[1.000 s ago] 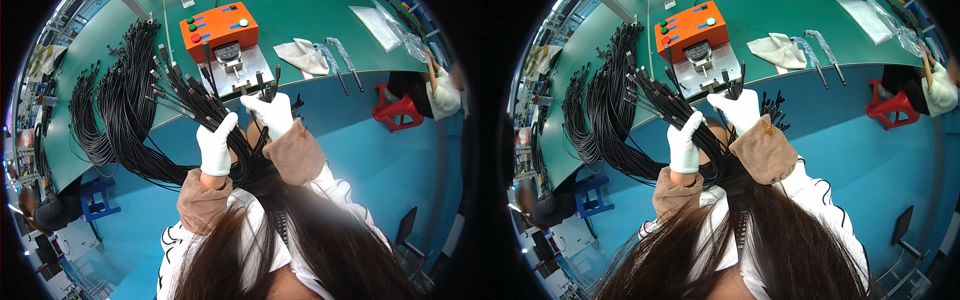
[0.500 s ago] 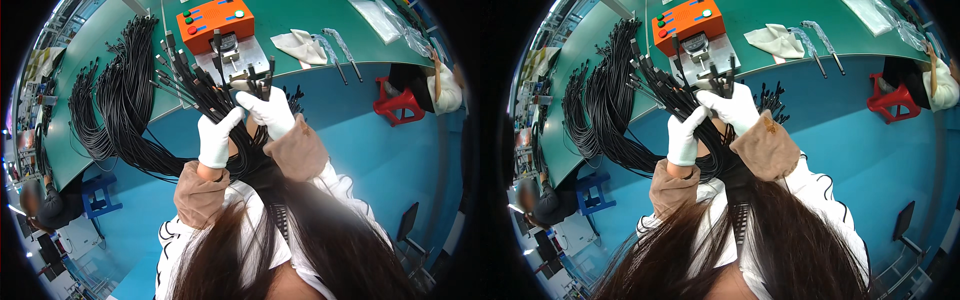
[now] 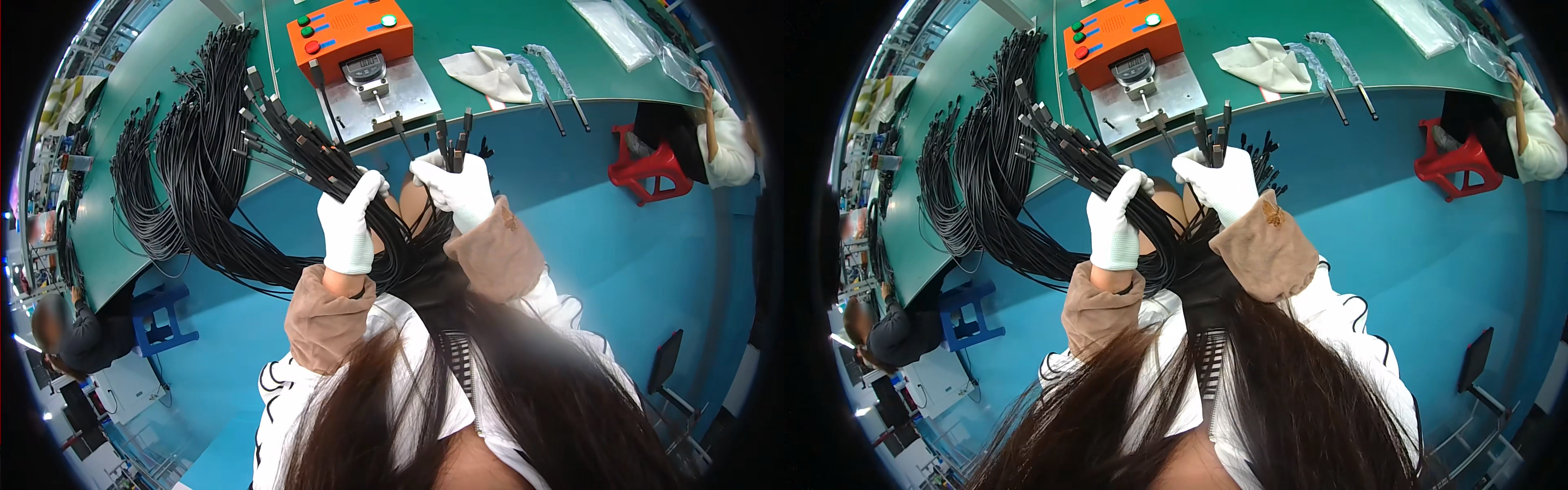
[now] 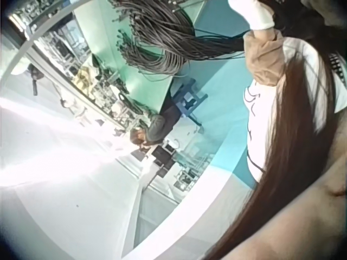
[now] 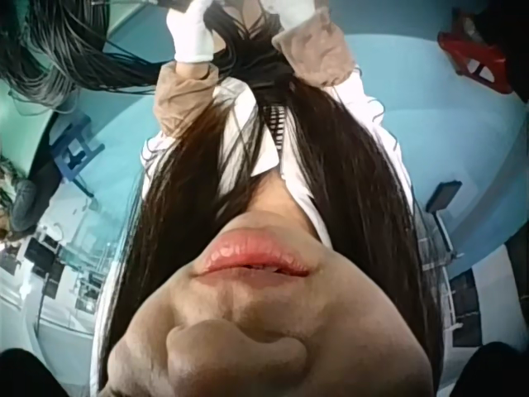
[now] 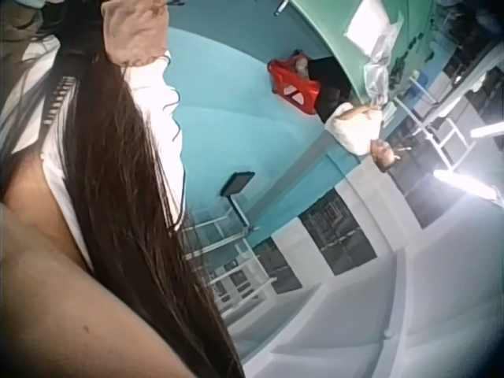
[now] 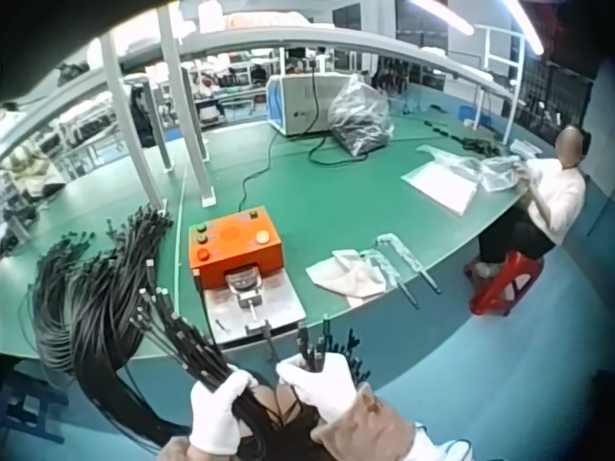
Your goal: Bundle black cables together and process them using a desktop machine.
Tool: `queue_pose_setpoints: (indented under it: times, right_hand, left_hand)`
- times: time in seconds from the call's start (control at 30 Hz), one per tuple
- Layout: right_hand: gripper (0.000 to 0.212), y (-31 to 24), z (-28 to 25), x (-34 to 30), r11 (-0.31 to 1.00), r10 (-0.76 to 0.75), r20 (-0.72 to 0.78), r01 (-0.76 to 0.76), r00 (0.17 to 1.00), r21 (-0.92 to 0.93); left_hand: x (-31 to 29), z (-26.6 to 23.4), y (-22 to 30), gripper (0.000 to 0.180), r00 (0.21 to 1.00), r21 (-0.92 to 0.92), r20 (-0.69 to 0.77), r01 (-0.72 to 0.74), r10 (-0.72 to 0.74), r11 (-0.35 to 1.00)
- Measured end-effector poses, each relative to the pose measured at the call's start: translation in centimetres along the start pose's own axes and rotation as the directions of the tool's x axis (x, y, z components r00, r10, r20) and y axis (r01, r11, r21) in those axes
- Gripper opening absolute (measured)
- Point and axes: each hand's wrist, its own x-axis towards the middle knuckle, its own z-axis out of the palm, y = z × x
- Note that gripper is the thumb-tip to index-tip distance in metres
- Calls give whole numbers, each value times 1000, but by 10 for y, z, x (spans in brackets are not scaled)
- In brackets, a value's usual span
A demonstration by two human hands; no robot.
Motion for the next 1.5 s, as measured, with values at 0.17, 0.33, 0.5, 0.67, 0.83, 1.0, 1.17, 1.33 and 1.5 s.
queue_pose_setpoints:
  times: [0.17,0.33,0.5,0.67,0.83,1.0,1.17,1.33,1.5]
  right_hand:
    - [13,-5,-5,-3,997,73,77,-72,994,-10]
    - [13,-2,-7,-3,995,100,95,-102,990,8]
    - [14,-2,-5,-3,993,97,121,-105,988,61]
    - [14,1,-6,-1,990,125,130,-133,984,53]
    - [15,-1,-3,0,990,104,138,-116,985,83]
    - [15,-4,4,2,988,89,148,-106,985,111]
    - [15,0,3,1,989,90,125,-104,988,110]
    - [16,0,1,0,991,91,156,-104,984,80]
    - [15,0,2,-1,992,88,146,-99,985,75]
  left_hand:
    - [0,1,-3,15,1000,-11,-4,6,-6,1000]
    - [2,0,-4,15,1000,5,-16,5,-5,1000]
    - [3,2,-7,15,999,-37,-39,21,-23,999]
    - [4,0,-7,14,999,-26,-26,26,-26,999]
    - [4,1,-3,13,999,-30,-23,33,-33,999]
    - [5,0,-5,16,996,-24,-72,45,-47,999]
    - [5,0,-5,18,997,-5,-68,39,-39,999]
    - [2,2,-3,17,995,4,-99,27,-27,1000]
    - [2,1,-4,18,996,-6,-86,19,-19,1000]
